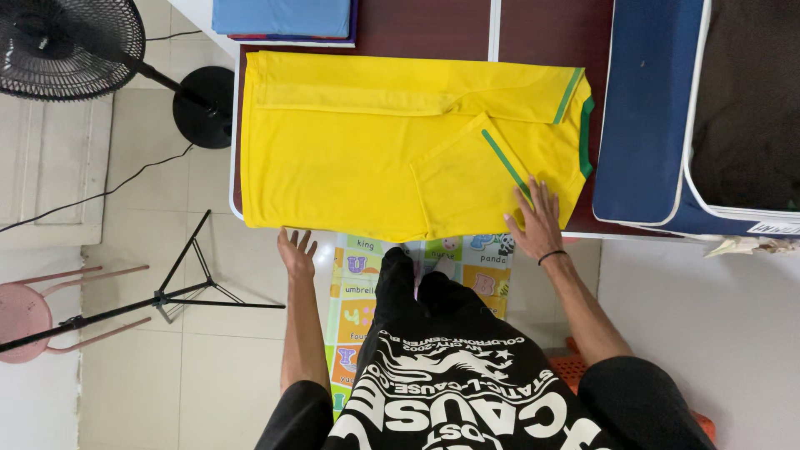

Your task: The person folds a yellow t-shirt on a table. They smooth the shirt, fold the sleeves inward, fold the bottom up, and then fold the shirt in half.

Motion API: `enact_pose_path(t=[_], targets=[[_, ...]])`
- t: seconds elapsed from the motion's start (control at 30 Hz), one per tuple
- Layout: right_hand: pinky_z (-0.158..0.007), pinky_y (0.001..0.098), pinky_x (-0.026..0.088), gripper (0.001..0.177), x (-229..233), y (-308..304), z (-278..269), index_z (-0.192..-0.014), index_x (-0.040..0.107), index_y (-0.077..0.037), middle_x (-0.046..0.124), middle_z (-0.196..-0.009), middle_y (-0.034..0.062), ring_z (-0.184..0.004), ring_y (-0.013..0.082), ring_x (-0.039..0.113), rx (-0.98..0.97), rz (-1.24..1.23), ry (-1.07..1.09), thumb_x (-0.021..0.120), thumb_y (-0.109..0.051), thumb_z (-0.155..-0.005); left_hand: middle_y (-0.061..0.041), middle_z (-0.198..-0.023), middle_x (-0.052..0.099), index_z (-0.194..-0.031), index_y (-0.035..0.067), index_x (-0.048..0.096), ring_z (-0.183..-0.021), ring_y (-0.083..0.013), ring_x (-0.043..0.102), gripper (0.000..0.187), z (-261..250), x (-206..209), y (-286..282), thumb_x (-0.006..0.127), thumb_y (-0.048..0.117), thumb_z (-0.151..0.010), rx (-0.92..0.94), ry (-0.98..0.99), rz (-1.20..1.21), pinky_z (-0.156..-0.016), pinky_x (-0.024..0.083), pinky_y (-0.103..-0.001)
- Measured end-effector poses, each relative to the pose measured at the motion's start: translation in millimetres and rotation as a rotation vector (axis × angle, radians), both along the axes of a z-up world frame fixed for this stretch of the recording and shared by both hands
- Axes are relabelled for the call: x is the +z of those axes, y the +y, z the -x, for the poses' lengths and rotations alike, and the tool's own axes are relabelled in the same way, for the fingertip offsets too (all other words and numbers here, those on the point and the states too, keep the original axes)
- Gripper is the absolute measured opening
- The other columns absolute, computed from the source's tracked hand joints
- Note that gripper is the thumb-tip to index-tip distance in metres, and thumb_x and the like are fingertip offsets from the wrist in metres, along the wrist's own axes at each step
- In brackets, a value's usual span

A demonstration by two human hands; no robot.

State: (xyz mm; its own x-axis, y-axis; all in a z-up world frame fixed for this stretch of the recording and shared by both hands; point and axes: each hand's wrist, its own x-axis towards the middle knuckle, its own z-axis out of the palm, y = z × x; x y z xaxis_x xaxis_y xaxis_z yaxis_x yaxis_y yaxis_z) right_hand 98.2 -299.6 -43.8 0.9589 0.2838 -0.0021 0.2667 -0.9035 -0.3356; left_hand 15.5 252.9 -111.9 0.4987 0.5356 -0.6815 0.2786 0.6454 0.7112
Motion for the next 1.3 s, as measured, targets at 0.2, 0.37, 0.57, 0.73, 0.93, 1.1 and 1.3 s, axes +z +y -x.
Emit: enact_pose_path(t=[0.2, 0.37, 0.57, 0.73, 0.93, 1.1, 1.3], targets=[[-0.120, 0.0561, 0.032, 0.053, 11, 8, 33, -0.126, 0.066, -0.007, 0.044, -0.153, 0.0154, -0.144, 0.0358, 0.040, 0.141, -0.084, -0.094, 0.078, -0.035, -0.084, -0.004, -0.132, 0.058, -0.147, 0.013, 0.048, -0.107, -0.0202, 0.059, 0.056, -1, 2, 7, 0.056, 0.040, -0.098, 0.120, -0.135, 0.199, -0.092, 0.048, -0.037], [-0.114, 0.0483, 0.043, 0.025, 12, 14, 42, -0.109, 0.072, -0.007, 0.061, -0.135, 0.0091, -0.132, 0.0308, 0.055, 0.107, -0.161, -0.160, 0.077, -0.019, -0.088, -0.002, -0.097, 0.057, -0.112, 0.009, 0.061, -0.084, -0.0178, 0.055, 0.025, -3, 12, 20, 0.072, 0.025, -0.097, 0.258, -0.105, 0.249, -0.078, 0.047, -0.035], [-0.102, 0.0470, 0.048, 0.010, 24, 18, 39, -0.101, 0.070, -0.006, 0.069, -0.114, 0.0072, -0.118, 0.0292, 0.062, 0.141, -0.203, -0.161, 0.072, -0.011, -0.092, -0.002, -0.092, 0.059, -0.115, 0.009, 0.060, -0.075, -0.0151, 0.056, 0.020, 9, 21, 36, 0.067, 0.013, -0.097, 0.171, -0.169, 0.032, -0.065, 0.047, -0.030], [-0.096, 0.0468, 0.048, 0.011, 47, 24, 30, -0.101, 0.068, -0.002, 0.071, -0.105, 0.0113, -0.106, 0.0325, 0.065, 0.104, -0.297, -0.156, 0.071, -0.010, -0.093, -0.007, -0.094, 0.062, -0.141, 0.016, 0.030, -0.067, -0.0132, 0.054, 0.058, 3, 44, 46, 0.065, 0.003, -0.096, 0.141, -0.185, -0.283, -0.060, 0.046, -0.028], [-0.086, 0.0470, 0.053, 0.016, 75, 28, 10, -0.104, 0.070, -0.001, 0.073, -0.102, 0.0166, -0.097, 0.0368, 0.068, -0.007, -0.312, -0.066, 0.071, -0.015, -0.097, -0.009, -0.099, 0.059, -0.145, 0.006, 0.045, -0.069, -0.0149, 0.061, 0.048, -11, 72, 53, 0.063, 0.005, -0.101, -0.089, -0.283, -0.626, -0.062, 0.050, -0.029], [-0.086, 0.0435, 0.057, 0.021, 94, 28, -14, -0.110, 0.071, -0.002, 0.073, -0.108, 0.0172, -0.100, 0.0341, 0.070, -0.084, -0.347, 0.055, 0.069, -0.019, -0.099, -0.009, -0.103, 0.066, -0.123, -0.001, 0.068, -0.075, -0.0128, 0.065, 0.026, -41, 81, 71, 0.060, 0.010, -0.101, -0.216, -0.135, -0.754, -0.066, 0.052, -0.027], [-0.088, 0.0416, 0.057, 0.020, 104, 29, -53, -0.111, 0.072, -0.004, 0.075, -0.109, 0.0149, -0.102, 0.0315, 0.072, -0.129, -0.361, 0.169, 0.067, -0.018, -0.099, -0.014, -0.091, 0.068, -0.126, -0.004, 0.070, -0.080, -0.0194, 0.063, 0.038, -81, 104, 93, 0.056, 0.003, -0.092, -0.460, -0.142, -0.945, -0.073, 0.052, -0.032]])
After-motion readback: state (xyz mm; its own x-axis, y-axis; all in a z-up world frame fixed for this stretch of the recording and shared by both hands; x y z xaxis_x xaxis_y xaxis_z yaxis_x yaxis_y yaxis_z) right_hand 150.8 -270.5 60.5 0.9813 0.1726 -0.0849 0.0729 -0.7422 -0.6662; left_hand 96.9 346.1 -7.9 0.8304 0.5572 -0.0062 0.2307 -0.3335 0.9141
